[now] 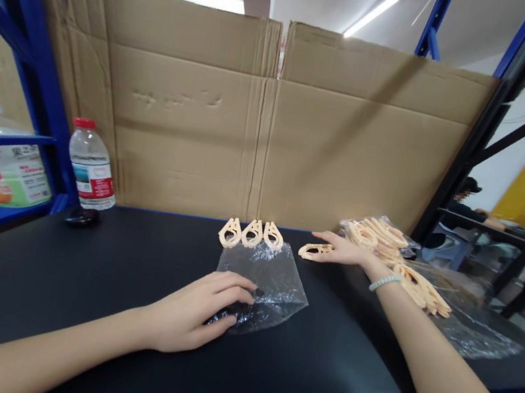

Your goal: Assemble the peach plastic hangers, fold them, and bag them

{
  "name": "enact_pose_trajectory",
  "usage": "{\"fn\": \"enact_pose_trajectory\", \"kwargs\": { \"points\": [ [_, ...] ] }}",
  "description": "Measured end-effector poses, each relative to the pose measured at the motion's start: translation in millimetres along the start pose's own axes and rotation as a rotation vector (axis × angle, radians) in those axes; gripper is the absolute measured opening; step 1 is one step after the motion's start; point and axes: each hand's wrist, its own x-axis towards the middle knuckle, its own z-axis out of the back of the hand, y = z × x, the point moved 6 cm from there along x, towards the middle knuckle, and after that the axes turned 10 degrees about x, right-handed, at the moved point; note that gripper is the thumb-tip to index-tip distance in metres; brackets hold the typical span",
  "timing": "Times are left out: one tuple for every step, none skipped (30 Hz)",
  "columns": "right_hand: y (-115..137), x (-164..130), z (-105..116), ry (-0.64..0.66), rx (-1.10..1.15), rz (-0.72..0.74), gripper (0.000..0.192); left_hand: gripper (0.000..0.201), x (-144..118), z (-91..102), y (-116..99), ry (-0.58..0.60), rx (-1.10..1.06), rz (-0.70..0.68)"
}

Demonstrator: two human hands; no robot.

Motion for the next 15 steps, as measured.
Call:
{"fn": "enact_pose_trajectory", "kwargs": {
  "points": [
    [-6.4, -3.6, 1.9, 0.027, 0.007, -0.013, 0.068, 0.031, 0.1, 0.1, -0.2, 0.001, -0.002, 0.001],
    [-12.0, -6.9, 3.4, 0.047, 0.011, -0.029, 0.071, 0.031, 0.2, 0.2, -0.3, 0.002, -0.004, 0.003],
    [-16.3, -9.6, 4.5, 0.060, 0.013, -0.044, 0.071, 0.031, 0.2, 0.2, -0.2, 0.001, -0.007, 0.005],
    [-18.8, -11.4, 5.2, 0.066, 0.015, -0.054, 0.068, 0.032, 0.2, 0.4, -0.2, -0.003, -0.009, 0.007],
    [-19.4, -12.2, 5.6, 0.063, 0.018, -0.058, 0.063, 0.032, 0.2, 0.6, -0.3, -0.009, -0.011, 0.007],
    [-18.3, -12.1, 5.7, 0.059, 0.021, -0.056, 0.058, 0.032, 0.2, 1.0, -0.4, -0.017, -0.012, 0.004],
    [-16.0, -11.3, 5.1, 0.059, 0.028, -0.050, 0.053, 0.032, 0.1, 1.5, -0.6, -0.025, -0.013, 0.000],
    [-12.8, -10.2, 4.3, 0.063, 0.037, -0.042, 0.047, 0.032, 0.1, 2.0, -0.9, -0.033, -0.013, -0.004],
    [-9.3, -8.9, 3.3, 0.070, 0.048, -0.035, 0.042, 0.032, 0.0, 2.3, -1.1, -0.038, -0.011, -0.010],
    [-5.9, -7.9, 2.5, 0.077, 0.061, -0.029, 0.038, 0.031, 0.0, 2.5, -1.5, -0.038, -0.009, -0.016],
    [-2.6, -7.1, 1.8, 0.083, 0.074, -0.025, 0.036, 0.030, 0.0, 2.5, -1.5, -0.037, -0.006, -0.018],
    [0.3, -6.7, 1.3, 0.088, 0.088, -0.022, 0.036, 0.029, -0.1, 2.5, -1.6, -0.035, -0.004, -0.020],
    [3.0, -6.6, 1.1, 0.089, 0.101, -0.019, 0.036, 0.028, -0.1, 2.3, -1.3, -0.032, -0.002, -0.020],
    [5.3, -6.8, 1.0, 0.088, 0.112, -0.016, 0.037, 0.028, -0.1, 2.0, -1.0, -0.028, 0.001, -0.017],
    [7.4, -7.1, 0.9, 0.086, 0.121, -0.012, 0.037, 0.027, -0.1, 1.6, -0.6, -0.023, 0.004, -0.015]
  ]
}}
